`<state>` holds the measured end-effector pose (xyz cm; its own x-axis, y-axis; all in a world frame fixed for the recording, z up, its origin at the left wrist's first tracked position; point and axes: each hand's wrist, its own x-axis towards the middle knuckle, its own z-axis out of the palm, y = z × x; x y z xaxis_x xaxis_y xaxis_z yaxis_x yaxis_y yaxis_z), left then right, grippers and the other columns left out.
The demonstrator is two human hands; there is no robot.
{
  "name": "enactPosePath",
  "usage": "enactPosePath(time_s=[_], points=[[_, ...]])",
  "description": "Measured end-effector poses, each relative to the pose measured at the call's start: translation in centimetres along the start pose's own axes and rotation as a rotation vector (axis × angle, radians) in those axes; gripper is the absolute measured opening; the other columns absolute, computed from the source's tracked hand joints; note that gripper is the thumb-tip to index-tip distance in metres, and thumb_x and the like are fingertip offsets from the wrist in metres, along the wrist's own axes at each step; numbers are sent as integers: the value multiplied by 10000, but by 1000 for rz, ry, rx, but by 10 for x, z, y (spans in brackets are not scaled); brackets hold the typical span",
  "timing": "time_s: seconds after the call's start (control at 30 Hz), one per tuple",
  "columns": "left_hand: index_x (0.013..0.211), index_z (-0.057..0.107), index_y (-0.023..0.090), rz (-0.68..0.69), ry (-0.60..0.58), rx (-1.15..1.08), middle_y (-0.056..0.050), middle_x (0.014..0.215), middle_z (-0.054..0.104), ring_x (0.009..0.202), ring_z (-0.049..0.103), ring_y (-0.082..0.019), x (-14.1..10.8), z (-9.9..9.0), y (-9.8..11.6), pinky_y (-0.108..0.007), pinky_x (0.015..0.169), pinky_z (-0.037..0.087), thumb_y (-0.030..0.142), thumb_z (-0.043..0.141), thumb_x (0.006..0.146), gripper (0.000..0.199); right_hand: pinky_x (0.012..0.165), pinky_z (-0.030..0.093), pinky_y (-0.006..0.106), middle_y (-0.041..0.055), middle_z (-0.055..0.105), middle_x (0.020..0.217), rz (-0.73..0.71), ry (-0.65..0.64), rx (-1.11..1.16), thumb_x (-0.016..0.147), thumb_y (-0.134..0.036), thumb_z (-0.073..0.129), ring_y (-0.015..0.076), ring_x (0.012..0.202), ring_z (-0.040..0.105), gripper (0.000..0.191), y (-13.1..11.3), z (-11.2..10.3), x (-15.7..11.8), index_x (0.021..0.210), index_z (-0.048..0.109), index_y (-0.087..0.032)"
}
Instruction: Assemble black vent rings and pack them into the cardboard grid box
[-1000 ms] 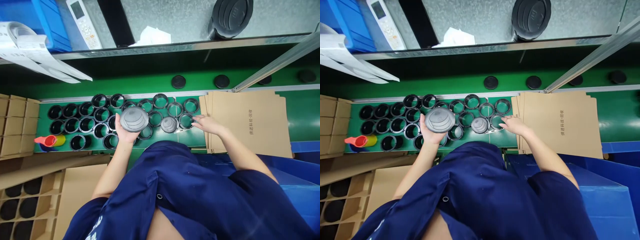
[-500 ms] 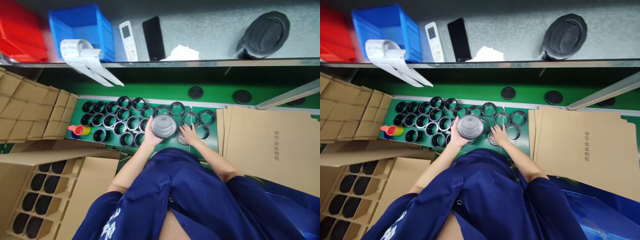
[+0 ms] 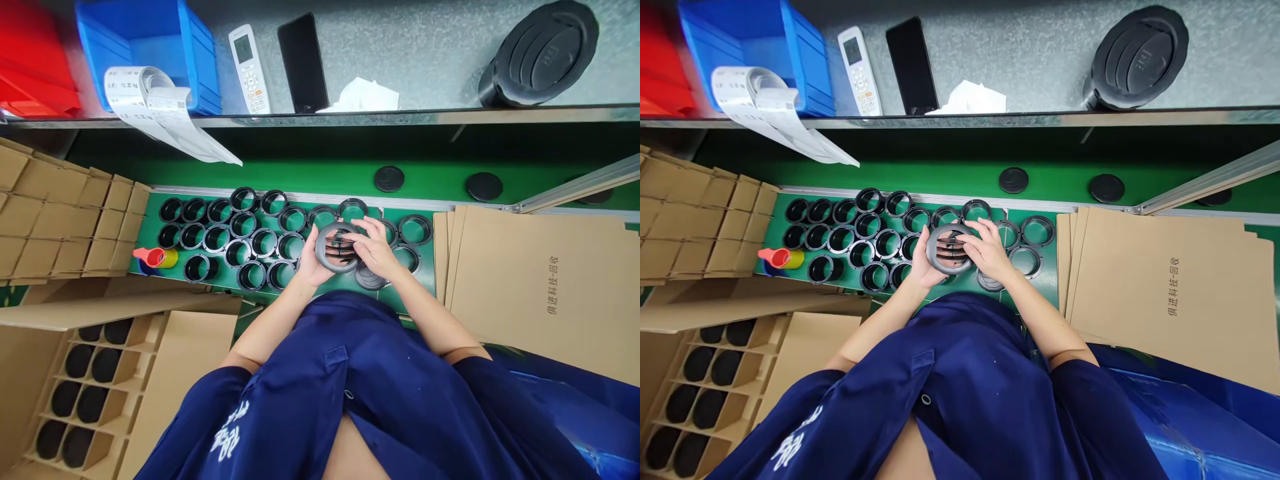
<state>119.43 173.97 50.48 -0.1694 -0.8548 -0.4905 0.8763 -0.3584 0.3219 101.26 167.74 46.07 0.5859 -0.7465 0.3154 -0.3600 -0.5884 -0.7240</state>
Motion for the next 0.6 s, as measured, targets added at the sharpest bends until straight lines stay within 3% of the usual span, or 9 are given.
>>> enactPosePath(time_s=[0.23, 0.6], points=[[1279, 678, 123, -24, -3, 18, -209, 1182, 742, 1205, 679, -379, 11, 1, -1, -607, 1054, 509, 647, 384, 1016, 656, 1224, 353, 485, 70, 593, 1446, 219, 101, 370, 1069, -657, 168, 244, 1379, 503, 724, -1, -7, 6, 1224, 760, -270], [1222, 687, 119, -78, 59, -38, -203, 1148, 758, 1142, 715, -375, 20, 6, -2, -602, 1024, 532, 620, 413, 1013, 608, 1239, 333, 478, 64, 620, 1401, 285, 144, 369, 1033, -733, 210, 255, 1373, 508, 741, -4, -16, -4, 1206, 775, -287]])
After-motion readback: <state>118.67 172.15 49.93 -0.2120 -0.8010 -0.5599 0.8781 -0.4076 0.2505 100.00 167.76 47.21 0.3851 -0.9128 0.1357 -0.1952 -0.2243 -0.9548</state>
